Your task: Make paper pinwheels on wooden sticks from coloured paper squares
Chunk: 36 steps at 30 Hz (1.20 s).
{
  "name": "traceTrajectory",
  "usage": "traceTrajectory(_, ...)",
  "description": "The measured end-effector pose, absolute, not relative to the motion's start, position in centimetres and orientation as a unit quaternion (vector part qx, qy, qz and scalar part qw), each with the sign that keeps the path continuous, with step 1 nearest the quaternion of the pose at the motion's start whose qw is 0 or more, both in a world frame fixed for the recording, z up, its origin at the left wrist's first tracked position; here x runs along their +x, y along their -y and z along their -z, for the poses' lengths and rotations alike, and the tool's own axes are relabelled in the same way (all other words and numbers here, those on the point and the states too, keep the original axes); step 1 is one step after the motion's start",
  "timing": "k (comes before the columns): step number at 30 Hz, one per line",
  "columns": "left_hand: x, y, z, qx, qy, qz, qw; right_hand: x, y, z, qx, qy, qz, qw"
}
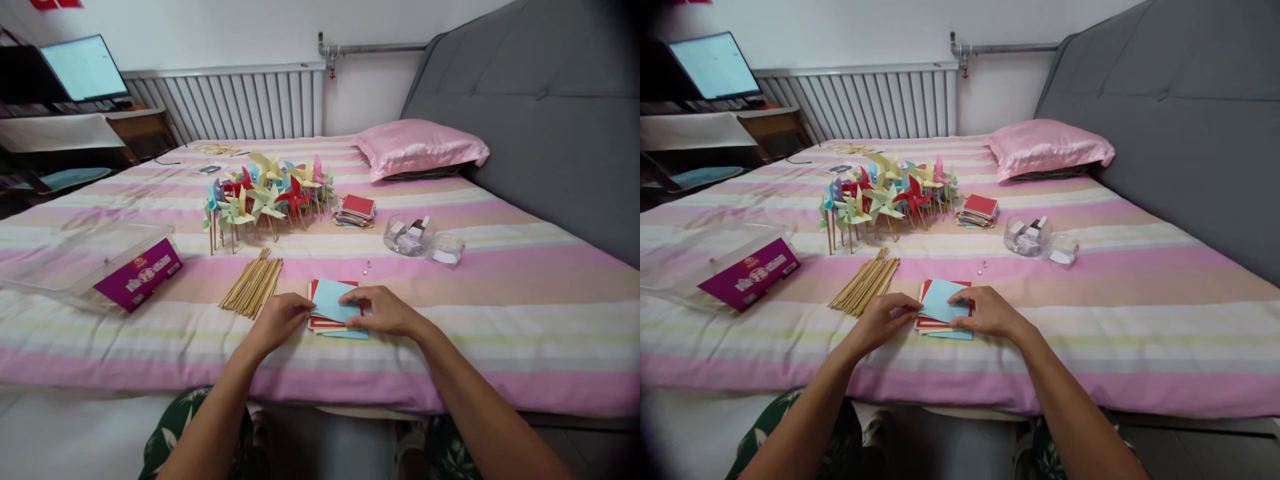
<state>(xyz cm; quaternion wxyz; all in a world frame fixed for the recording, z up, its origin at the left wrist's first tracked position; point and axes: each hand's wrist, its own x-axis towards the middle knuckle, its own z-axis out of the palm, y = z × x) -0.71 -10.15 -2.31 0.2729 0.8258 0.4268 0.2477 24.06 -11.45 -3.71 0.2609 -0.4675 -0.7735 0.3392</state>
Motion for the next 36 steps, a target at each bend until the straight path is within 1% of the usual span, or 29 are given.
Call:
traceTrajectory(6, -0.3, 10.4, 2.5, 0.825, -0.439, -0.249, 0.255, 23.9, 11.5, 3.4, -0.467, 0.761, -0.364, 0.265)
traceTrajectory(12, 0.2, 10.4, 2.9, 0.823, -0.435, -0.273, 0.243, 23.9, 11.5, 3.3, -0.468, 0.763, -0.365, 0.258)
traceTrajectory(21, 1.4, 10.6, 3.7, 0.827, -0.441, -0.304, 0.172, 23.7, 11.7, 3.1, -0.473, 0.765, -0.346, 0.267)
traceTrajectory(29, 2.2, 10.9, 3.6, 0.781, -0.481, -0.355, 0.180, 22.4, 11.9, 3.0, -0.516, 0.762, -0.270, 0.285)
traceTrajectory(31, 2.4, 11.2, 3.5, 0.767, -0.496, -0.378, 0.153, 22.3, 11.8, 3.3, -0.526, 0.758, -0.255, 0.290)
traceTrajectory(33, 2.6, 11.8, 3.3, 0.756, -0.501, -0.411, 0.092, 22.3, 11.7, 3.5, -0.530, 0.758, -0.241, 0.293)
traceTrajectory(35, 3.0, 12.7, 3.2, 0.762, -0.479, -0.435, 0.028, 22.3, 11.6, 3.6, -0.531, 0.753, -0.240, 0.304)
traceTrajectory(36, 3.2, 13.1, 3.2, 0.778, -0.456, -0.432, 0.017, 22.4, 11.5, 3.6, -0.531, 0.748, -0.246, 0.313)
